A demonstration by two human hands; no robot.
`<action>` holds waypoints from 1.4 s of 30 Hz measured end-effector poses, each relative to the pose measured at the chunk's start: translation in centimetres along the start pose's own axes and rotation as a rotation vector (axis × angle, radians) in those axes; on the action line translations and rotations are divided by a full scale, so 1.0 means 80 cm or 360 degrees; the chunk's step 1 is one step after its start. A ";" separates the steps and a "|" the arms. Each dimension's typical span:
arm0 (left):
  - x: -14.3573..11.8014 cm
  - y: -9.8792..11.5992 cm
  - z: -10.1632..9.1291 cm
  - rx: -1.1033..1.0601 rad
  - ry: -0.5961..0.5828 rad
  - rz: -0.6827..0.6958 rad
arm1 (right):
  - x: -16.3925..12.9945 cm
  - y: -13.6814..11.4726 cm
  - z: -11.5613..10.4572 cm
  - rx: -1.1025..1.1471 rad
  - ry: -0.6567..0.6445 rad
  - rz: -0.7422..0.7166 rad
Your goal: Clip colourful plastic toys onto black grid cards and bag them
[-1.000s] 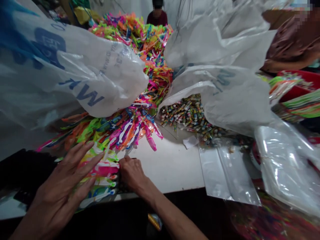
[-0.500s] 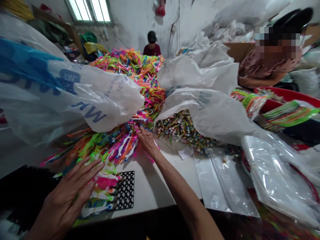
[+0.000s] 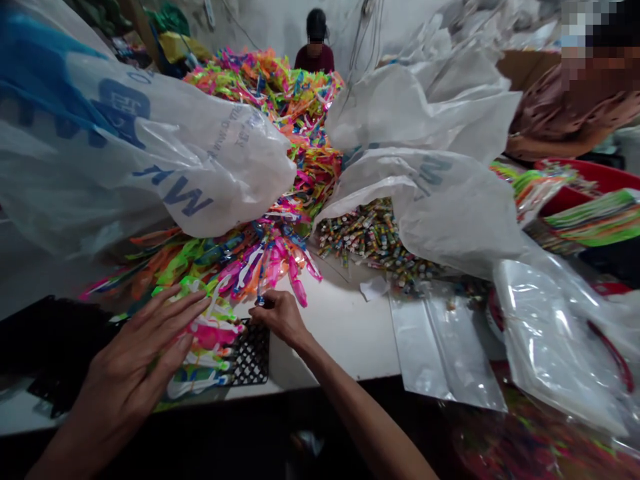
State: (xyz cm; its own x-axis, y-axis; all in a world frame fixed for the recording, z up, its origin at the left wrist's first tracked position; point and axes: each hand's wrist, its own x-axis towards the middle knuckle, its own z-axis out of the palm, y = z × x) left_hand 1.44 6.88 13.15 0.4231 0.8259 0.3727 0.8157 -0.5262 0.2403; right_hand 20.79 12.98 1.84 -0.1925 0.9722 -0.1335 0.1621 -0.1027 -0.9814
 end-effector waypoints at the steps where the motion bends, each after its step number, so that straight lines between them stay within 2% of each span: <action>1: 0.000 0.000 0.000 -0.0009 -0.0009 -0.0006 | 0.002 0.002 0.004 0.0021 -0.0004 -0.0007; 5: 0.000 0.002 -0.001 -0.0019 -0.0021 -0.0011 | 0.005 0.006 0.008 -0.0207 -0.0018 -0.0111; 9: 0.002 0.004 -0.001 0.0021 -0.0012 0.0006 | 0.000 0.004 0.014 -0.0735 -0.0087 -0.0412; 12: 0.005 0.006 0.000 0.0131 -0.0051 0.0050 | -0.002 -0.002 0.020 -0.1039 -0.0146 -0.0537; 15: 0.007 0.004 0.001 0.0227 -0.0130 0.0108 | 0.006 -0.010 0.010 -0.0926 -0.0401 -0.0523; 17: 0.006 0.001 0.002 0.0245 -0.0109 0.0102 | 0.015 -0.018 -0.011 -0.0745 -0.0630 -0.0424; 18: 0.006 0.000 0.002 0.0237 -0.0088 0.0094 | 0.019 -0.022 -0.026 -0.0693 -0.0635 -0.0361; 19: 0.005 -0.001 0.002 0.0224 -0.0064 0.0082 | 0.023 -0.025 -0.042 -0.0701 -0.0536 -0.0309; 22: 0.004 -0.001 0.004 0.0176 -0.0022 0.0046 | 0.026 -0.024 -0.084 -0.1003 0.0100 -0.0201; 24: 0.004 -0.001 0.006 0.0146 -0.0007 0.0018 | 0.017 -0.010 -0.094 -0.1106 0.0375 -0.0130; 26: 0.003 -0.001 0.007 0.0131 -0.0006 0.0014 | -0.002 0.012 -0.087 -0.0877 0.0400 -0.0051; 29: 0.002 -0.002 0.007 0.0126 -0.0011 0.0032 | -0.036 0.038 -0.062 -0.0310 0.0206 0.0059; 30: 0.002 -0.002 0.007 0.0121 -0.0012 0.0034 | -0.043 0.040 -0.057 -0.0254 0.0145 0.0067; 32: 0.002 -0.003 0.006 0.0103 -0.0011 0.0033 | -0.048 0.035 -0.054 -0.0531 0.0171 -0.0019; 35: 0.003 -0.002 0.006 0.0081 -0.0019 0.0037 | -0.027 0.016 -0.064 -0.1460 0.0291 -0.0239; 37: 0.004 -0.002 0.006 0.0079 -0.0015 0.0043 | -0.003 0.006 -0.071 -0.1931 0.0189 -0.0350; 39: 0.005 -0.001 0.007 0.0083 -0.0010 0.0043 | 0.017 0.002 -0.073 -0.2188 0.0027 -0.0443; 42: 0.004 -0.001 0.006 0.0081 -0.0010 0.0040 | 0.031 0.004 -0.077 -0.2335 -0.0072 -0.0536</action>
State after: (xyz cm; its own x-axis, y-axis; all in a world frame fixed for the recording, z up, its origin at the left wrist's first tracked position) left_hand 1.69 7.32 12.79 0.4459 0.8140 0.3722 0.8238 -0.5358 0.1849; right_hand 26.33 16.64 2.08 -0.4410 0.8969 0.0328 0.8973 0.4399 0.0354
